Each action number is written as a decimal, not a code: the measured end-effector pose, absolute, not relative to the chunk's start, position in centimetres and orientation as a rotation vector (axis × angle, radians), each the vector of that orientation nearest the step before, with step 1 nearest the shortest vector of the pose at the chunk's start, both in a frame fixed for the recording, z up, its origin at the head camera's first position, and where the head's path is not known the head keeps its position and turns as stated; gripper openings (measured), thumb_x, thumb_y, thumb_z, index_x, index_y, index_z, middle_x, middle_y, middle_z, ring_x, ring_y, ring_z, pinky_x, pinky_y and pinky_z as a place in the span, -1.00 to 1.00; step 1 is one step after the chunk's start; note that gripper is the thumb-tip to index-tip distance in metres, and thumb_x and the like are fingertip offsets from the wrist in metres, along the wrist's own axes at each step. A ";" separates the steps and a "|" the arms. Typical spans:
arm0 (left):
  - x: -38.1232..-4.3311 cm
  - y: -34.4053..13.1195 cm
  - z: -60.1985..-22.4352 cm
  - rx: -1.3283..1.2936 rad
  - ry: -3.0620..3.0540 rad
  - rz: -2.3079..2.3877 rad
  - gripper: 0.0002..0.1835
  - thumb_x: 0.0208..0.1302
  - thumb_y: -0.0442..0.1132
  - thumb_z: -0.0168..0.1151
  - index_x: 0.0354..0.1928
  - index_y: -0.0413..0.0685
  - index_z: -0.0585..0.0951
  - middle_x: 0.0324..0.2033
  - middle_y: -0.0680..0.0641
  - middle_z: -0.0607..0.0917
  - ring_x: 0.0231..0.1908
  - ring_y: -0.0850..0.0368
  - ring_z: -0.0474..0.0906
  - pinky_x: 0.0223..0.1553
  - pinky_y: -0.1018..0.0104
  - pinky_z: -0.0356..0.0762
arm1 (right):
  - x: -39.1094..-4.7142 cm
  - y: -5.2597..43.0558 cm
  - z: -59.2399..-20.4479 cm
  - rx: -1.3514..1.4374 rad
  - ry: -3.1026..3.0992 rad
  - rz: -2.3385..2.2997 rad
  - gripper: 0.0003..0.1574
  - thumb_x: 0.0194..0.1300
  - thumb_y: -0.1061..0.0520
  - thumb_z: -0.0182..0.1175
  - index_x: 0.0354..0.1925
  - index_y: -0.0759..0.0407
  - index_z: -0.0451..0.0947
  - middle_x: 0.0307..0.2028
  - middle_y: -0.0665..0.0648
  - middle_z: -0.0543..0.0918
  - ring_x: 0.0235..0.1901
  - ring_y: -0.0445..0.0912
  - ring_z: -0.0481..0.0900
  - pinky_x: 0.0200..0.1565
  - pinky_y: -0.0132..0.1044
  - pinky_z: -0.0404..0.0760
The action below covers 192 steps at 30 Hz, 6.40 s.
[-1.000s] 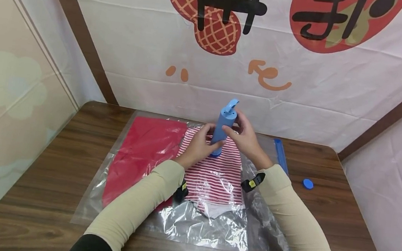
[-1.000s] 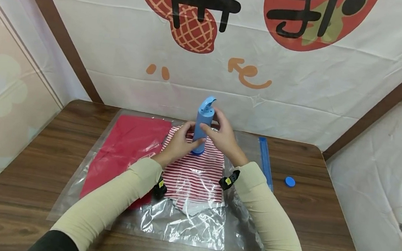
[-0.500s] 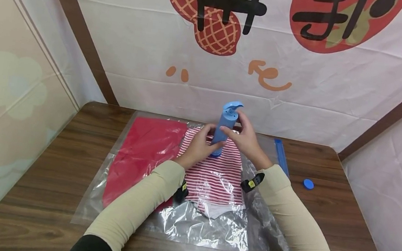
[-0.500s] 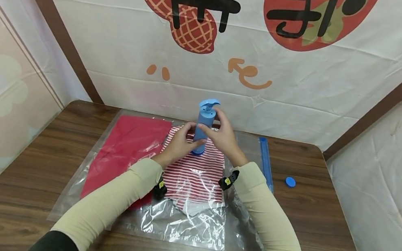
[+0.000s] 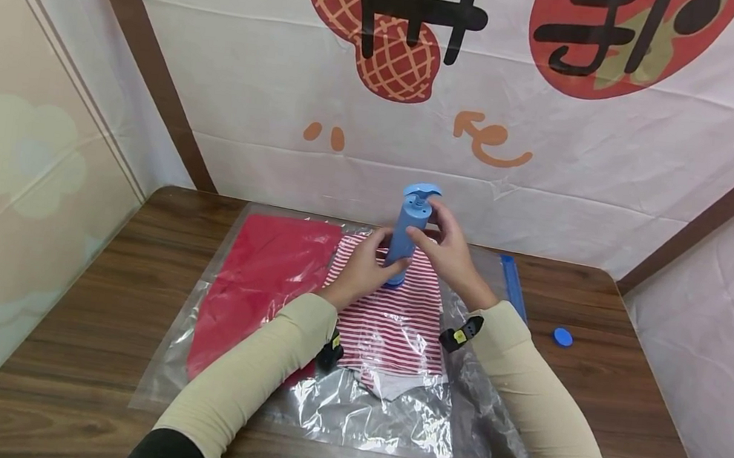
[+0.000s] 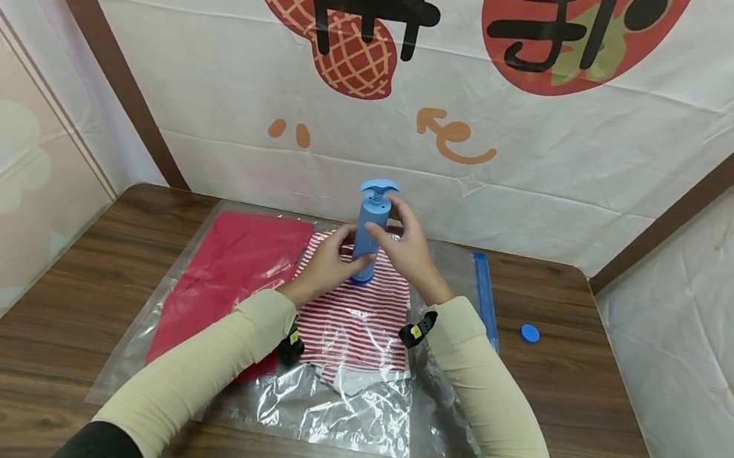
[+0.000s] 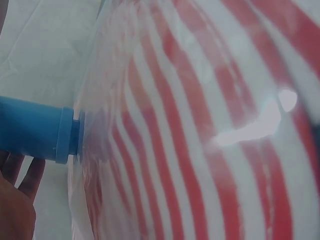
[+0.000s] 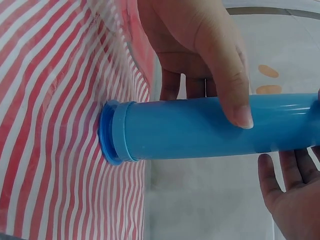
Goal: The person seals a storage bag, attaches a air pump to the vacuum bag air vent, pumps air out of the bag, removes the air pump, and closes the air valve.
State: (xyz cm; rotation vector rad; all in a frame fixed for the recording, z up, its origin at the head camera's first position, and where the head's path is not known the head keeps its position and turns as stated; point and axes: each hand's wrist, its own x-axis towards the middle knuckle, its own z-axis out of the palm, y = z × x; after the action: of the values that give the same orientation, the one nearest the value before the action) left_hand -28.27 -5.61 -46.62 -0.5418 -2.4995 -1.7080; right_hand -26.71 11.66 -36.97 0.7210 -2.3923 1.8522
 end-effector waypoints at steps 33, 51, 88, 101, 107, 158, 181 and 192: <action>-28.2 -5.8 -46.8 -0.589 -2.513 -1.667 -0.40 0.41 -0.07 0.33 0.40 -0.09 0.42 0.22 -0.18 0.61 0.23 -0.08 0.56 0.23 0.03 0.55 | -29.2 12.3 -39.7 0.740 -2.352 1.834 -0.31 0.36 0.37 0.28 0.37 0.40 0.27 0.17 0.42 0.49 0.15 0.21 0.47 0.24 0.20 0.44; -28.6 -5.7 -45.9 -0.618 -2.501 -1.688 -0.38 0.37 -0.07 0.37 0.39 -0.08 0.43 0.15 -0.16 0.64 0.14 -0.04 0.61 0.19 0.06 0.58 | -29.3 12.9 -36.8 0.840 -2.351 1.707 -0.24 0.39 0.40 0.21 0.46 0.34 0.19 0.19 0.41 0.44 0.16 0.19 0.44 0.21 0.10 0.45; -29.4 -5.5 -44.5 -0.835 -2.693 -1.398 -0.22 0.51 -0.13 0.18 0.56 -0.17 0.01 0.39 -0.24 0.38 0.37 -0.12 0.37 0.43 -0.01 0.28 | -29.7 10.9 -28.7 1.183 -2.711 0.145 -0.76 0.58 0.09 0.06 -0.28 0.16 0.35 -0.52 0.08 0.38 -0.51 0.00 0.40 -0.40 -0.15 0.43; -29.8 -6.2 -44.2 -0.841 -2.719 -1.466 -0.17 0.44 -0.06 0.29 0.56 -0.09 0.06 0.31 -0.22 0.48 0.30 -0.12 0.48 0.30 0.00 0.47 | -29.9 11.0 -27.7 1.210 -2.761 0.128 -0.73 0.58 0.07 0.06 -0.31 0.12 0.34 -0.52 0.04 0.31 -0.51 -0.03 0.35 -0.40 -0.21 0.32; -29.9 -6.1 -44.1 -0.821 -2.746 -1.454 -0.18 0.44 -0.03 0.28 0.55 -0.10 0.09 0.31 -0.22 0.49 0.30 -0.11 0.49 0.30 0.02 0.47 | -30.0 11.1 -26.0 1.214 -2.802 0.130 -0.77 0.57 0.07 0.08 -0.25 0.14 0.35 -0.52 0.05 0.30 -0.50 -0.02 0.38 -0.40 -0.20 0.33; -29.7 -6.0 -45.2 -0.761 -2.764 -1.451 -0.27 0.47 -0.04 0.23 0.53 0.03 0.14 0.35 -0.21 0.45 0.36 -0.19 0.41 0.31 -0.09 0.44 | -28.2 11.0 -15.4 0.977 -2.652 0.193 -0.62 0.64 0.00 -0.11 0.02 0.29 0.43 -0.22 0.23 0.50 -0.21 0.08 0.48 -0.09 -0.07 0.54; -29.8 -6.1 -45.2 -0.741 -2.767 -1.489 -0.24 0.47 -0.06 0.25 0.55 0.02 0.11 0.37 -0.21 0.44 0.38 -0.19 0.39 0.33 -0.10 0.41 | -29.8 10.9 -21.4 1.062 -2.626 0.248 -0.75 0.58 0.08 0.05 -0.15 0.27 0.44 -0.39 0.18 0.51 -0.35 0.04 0.50 -0.28 -0.14 0.55; -29.9 -6.0 -45.4 -0.785 -2.710 -1.519 -0.25 0.47 -0.16 0.26 0.54 -0.06 0.11 0.34 -0.23 0.45 0.36 -0.18 0.41 0.33 -0.08 0.41 | -29.8 10.9 -25.7 1.182 -2.606 0.256 -0.78 0.57 0.14 0.04 -0.27 0.22 0.37 -0.46 0.11 0.41 -0.44 0.01 0.41 -0.36 -0.19 0.43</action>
State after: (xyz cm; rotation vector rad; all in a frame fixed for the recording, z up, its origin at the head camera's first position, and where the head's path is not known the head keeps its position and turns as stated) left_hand -29.89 -6.05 -45.37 -0.7855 -2.7104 -1.5193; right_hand -29.82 10.89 -25.74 1.1819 -2.6060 0.2561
